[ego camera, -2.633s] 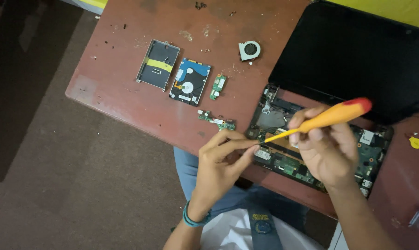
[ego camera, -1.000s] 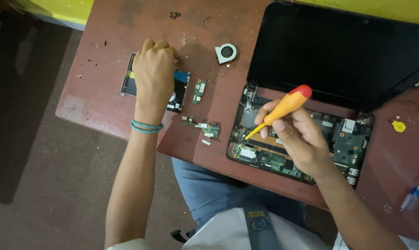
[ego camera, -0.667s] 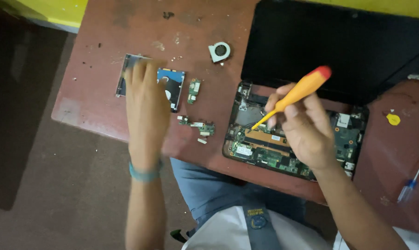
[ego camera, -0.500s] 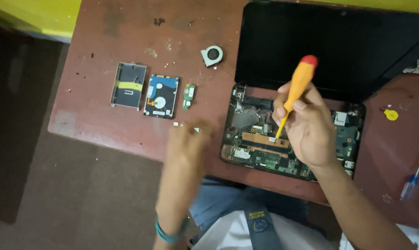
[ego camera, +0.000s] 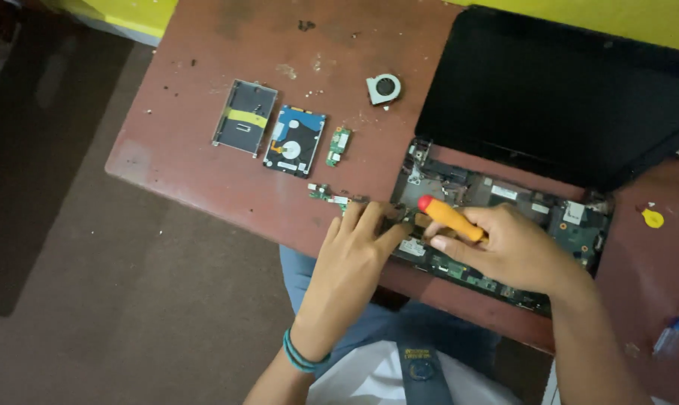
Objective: The person uses a yellow plastic pry tool to remove screws and disconnect components from a disassembled laptop on a reddish-brown table. They remove a small circuit board and a black plastic part, placing them on the table alongside other removed parts like a hard drive and fan.
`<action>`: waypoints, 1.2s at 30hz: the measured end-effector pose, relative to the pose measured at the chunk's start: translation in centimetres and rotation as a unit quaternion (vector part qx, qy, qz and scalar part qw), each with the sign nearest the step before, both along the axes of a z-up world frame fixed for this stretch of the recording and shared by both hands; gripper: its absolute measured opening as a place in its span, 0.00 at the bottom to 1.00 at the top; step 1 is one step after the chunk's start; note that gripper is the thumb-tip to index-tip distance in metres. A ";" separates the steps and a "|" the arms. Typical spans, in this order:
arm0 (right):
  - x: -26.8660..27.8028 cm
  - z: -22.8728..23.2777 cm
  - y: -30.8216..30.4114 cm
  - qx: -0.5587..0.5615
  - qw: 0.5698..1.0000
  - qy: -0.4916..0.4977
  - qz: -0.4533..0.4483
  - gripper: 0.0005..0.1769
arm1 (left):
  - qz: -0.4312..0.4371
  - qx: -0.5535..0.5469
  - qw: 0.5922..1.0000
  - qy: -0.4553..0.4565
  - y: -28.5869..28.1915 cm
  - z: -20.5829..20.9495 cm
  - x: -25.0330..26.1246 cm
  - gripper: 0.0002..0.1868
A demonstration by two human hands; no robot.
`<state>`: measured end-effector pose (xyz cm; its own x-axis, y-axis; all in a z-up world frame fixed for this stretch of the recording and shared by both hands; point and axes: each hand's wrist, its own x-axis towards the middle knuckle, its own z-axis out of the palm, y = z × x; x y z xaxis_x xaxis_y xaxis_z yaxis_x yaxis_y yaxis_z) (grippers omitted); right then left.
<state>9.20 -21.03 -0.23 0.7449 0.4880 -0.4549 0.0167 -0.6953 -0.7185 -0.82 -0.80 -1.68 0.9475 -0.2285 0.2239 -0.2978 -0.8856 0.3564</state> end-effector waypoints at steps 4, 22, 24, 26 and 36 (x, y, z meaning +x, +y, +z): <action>-0.2 0.6 1.0 -0.114 0.993 0.034 0.015 0.12 | -0.025 0.001 1.000 -0.008 0.3 0.1 0.3 0.14; 0.0 -1.7 0.4 -0.050 0.995 -0.061 0.057 0.25 | 0.018 0.037 0.987 0.155 -0.6 -0.6 1.8 0.07; -0.1 -2.6 0.2 -0.053 0.996 -0.054 0.051 0.25 | 0.017 0.044 0.986 0.162 -0.8 -0.7 2.0 0.07; 0.0 -2.5 0.3 -0.056 0.996 -0.058 0.048 0.25 | 0.021 0.051 0.986 0.158 -0.9 -1.3 2.2 0.07; 0.1 0.1 0.8 -0.041 0.998 0.035 -0.030 0.17 | 0.037 0.026 0.985 0.168 -1.1 0.5 1.8 0.07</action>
